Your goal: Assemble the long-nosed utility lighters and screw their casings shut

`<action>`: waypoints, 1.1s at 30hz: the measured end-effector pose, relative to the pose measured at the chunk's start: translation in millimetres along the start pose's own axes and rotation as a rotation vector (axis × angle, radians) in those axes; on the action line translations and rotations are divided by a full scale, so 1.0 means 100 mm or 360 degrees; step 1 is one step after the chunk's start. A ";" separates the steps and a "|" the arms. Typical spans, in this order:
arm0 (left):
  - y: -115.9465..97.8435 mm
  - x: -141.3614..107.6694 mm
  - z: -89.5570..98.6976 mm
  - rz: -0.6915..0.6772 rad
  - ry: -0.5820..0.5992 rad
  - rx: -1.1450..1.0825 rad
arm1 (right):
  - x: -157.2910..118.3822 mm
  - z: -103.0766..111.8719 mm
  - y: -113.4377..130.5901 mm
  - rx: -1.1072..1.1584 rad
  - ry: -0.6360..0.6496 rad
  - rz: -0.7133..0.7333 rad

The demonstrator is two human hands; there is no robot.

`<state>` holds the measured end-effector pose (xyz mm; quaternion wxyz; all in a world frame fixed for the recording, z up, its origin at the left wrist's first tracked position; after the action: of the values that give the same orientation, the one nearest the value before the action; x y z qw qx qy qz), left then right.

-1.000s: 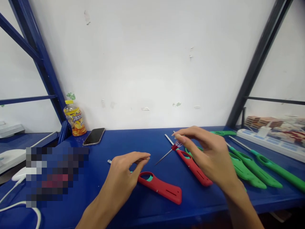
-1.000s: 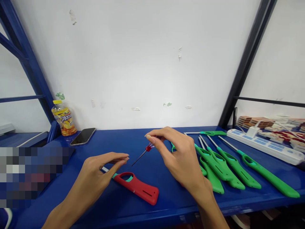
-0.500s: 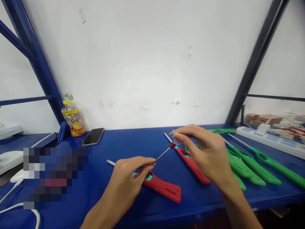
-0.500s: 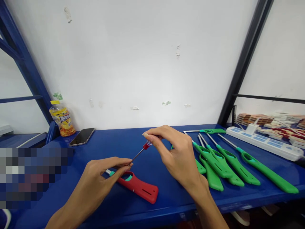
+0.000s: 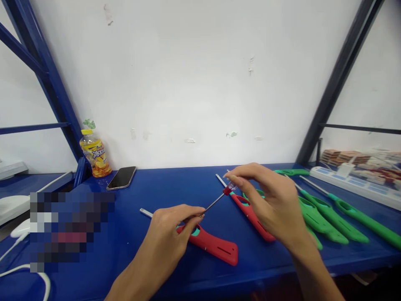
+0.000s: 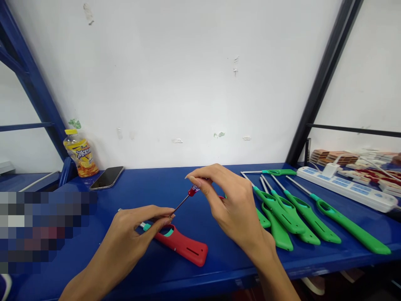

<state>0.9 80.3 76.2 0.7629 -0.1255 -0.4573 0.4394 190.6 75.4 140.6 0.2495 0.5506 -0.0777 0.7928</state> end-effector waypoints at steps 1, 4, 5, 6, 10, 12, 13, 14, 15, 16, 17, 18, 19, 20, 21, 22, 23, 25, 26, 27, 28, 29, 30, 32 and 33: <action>0.00 0.00 0.00 0.0002 -0.0002 -0.0001 | 0.00 0.00 0.01 0.0004 0.0007 0.0012; 0.02 -0.01 -0.02 0.0007 -0.0002 -0.0002 | 0.00 -0.02 0.05 0.0074 0.0043 0.0072; 0.03 -0.02 -0.03 0.0010 -0.0003 -0.0005 | 0.00 -0.02 0.07 0.0115 0.0065 0.0092; 0.03 -0.02 -0.04 0.0014 0.0000 -0.0009 | 0.00 -0.03 0.09 0.0153 0.0088 0.0107; 0.05 -0.03 -0.08 0.0056 0.0037 -0.0094 | -0.01 -0.04 0.09 0.0231 0.0129 0.0069; 0.06 -0.04 -0.11 0.0103 0.0068 -0.0178 | -0.02 -0.04 0.06 0.0308 0.0107 -0.0010; 0.06 -0.05 -0.13 0.0127 0.0083 -0.0220 | -0.02 -0.03 0.04 0.0363 0.0089 -0.0050; 0.06 -0.06 -0.16 0.0150 0.0100 -0.0256 | -0.02 -0.03 0.03 0.0417 0.0070 -0.0081; 0.06 -0.07 -0.19 0.0172 0.0119 -0.0280 | -0.02 -0.02 0.02 0.0456 0.0059 -0.0105; 0.05 -0.08 -0.22 0.0191 0.0140 -0.0294 | -0.02 -0.01 0.02 0.0477 0.0059 -0.0118; 0.04 -0.10 -0.26 0.0205 0.0157 -0.0300 | -0.01 0.00 0.02 0.0476 0.0067 -0.0123; 0.03 -0.12 -0.29 0.0216 0.0170 -0.0297 | -0.01 0.02 0.03 0.0461 0.0090 -0.0125; 0.02 -0.14 -0.33 0.0218 0.0177 -0.0286 | 0.00 0.03 0.04 0.0440 0.0119 -0.0128; 0.01 -0.16 -0.37 0.0212 0.0177 -0.0268 | 0.00 0.05 0.05 0.0417 0.0145 -0.0128; 0.00 -0.18 -0.40 0.0199 0.0169 -0.0247 | 0.00 0.07 0.06 0.0392 0.0171 -0.0124; -0.01 -0.20 -0.44 0.0177 0.0158 -0.0228 | 0.01 0.09 0.08 0.0370 0.0197 -0.0112; -0.02 -0.22 -0.47 0.0154 0.0150 -0.0210 | 0.01 0.10 0.10 0.0349 0.0226 -0.0098; -0.05 -0.25 -0.55 0.0088 0.0146 -0.0188 | 0.00 0.13 0.14 0.0312 0.0294 -0.0065; -0.07 -0.27 -0.58 0.0051 0.0149 -0.0186 | -0.01 0.13 0.15 0.0296 0.0337 -0.0059; -0.08 -0.28 -0.61 0.0012 0.0155 -0.0190 | -0.01 0.13 0.16 0.0282 0.0379 -0.0065; -0.10 -0.29 -0.64 -0.0023 0.0163 -0.0195 | -0.02 0.12 0.17 0.0270 0.0419 -0.0080; -0.11 -0.29 -0.66 -0.0052 0.0171 -0.0204 | -0.03 0.12 0.17 0.0257 0.0454 -0.0102; -0.13 -0.29 -0.68 -0.0076 0.0175 -0.0214 | -0.04 0.12 0.17 0.0246 0.0482 -0.0122; -0.14 -0.29 -0.70 -0.0098 0.0188 -0.0223 | -0.05 0.10 0.18 0.0217 0.0533 -0.0142; -0.14 -0.29 -0.71 -0.0097 0.0200 -0.0220 | -0.06 0.09 0.18 0.0202 0.0552 -0.0142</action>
<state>60.4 63.8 28.4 0.7927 -0.1911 -0.4414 0.3747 191.0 54.2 141.6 0.2589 0.4231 0.0412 0.8673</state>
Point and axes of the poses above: each hand's wrist, its own x-axis towards the middle knuckle, its own z-axis out of the back of the hand, y = z × x, the point moved 8 cm from there along x, towards the middle knuckle, and after that the axes turned 8 degrees about z, right-handed, at the moved point
